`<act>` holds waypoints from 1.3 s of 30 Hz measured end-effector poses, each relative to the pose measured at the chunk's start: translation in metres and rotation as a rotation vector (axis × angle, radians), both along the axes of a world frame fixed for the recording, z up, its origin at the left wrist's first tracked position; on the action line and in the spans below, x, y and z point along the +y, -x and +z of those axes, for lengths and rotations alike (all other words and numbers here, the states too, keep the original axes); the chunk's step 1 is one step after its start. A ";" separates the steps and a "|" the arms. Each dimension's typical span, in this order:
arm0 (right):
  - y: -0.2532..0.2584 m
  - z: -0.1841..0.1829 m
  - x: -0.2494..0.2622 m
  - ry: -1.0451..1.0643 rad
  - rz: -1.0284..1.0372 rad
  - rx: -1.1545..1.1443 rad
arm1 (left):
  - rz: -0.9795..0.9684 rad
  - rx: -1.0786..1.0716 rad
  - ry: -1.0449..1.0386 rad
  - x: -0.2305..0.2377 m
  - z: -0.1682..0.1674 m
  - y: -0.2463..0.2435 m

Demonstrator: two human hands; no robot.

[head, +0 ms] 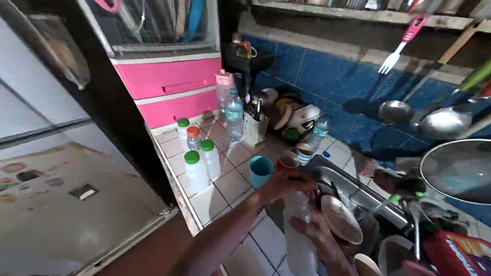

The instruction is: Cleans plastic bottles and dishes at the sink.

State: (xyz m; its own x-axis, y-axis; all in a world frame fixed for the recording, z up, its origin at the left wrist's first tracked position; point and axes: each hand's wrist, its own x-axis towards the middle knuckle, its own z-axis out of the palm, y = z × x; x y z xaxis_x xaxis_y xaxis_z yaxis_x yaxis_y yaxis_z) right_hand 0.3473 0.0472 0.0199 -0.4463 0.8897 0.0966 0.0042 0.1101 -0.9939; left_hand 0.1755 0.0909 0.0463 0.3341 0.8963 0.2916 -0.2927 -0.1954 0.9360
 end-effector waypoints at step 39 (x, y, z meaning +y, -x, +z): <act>0.142 0.025 0.042 -0.294 0.475 -0.199 | 0.442 0.372 -0.462 -0.043 0.021 0.157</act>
State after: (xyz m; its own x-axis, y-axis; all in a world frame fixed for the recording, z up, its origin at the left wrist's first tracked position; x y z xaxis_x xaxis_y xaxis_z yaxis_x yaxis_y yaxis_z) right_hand 0.2057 0.0887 0.0451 -0.8237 0.5369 0.1820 0.0706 0.4158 -0.9067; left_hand 0.0185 0.0476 0.0674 0.1206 0.7834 0.6097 0.2254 -0.6197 0.7517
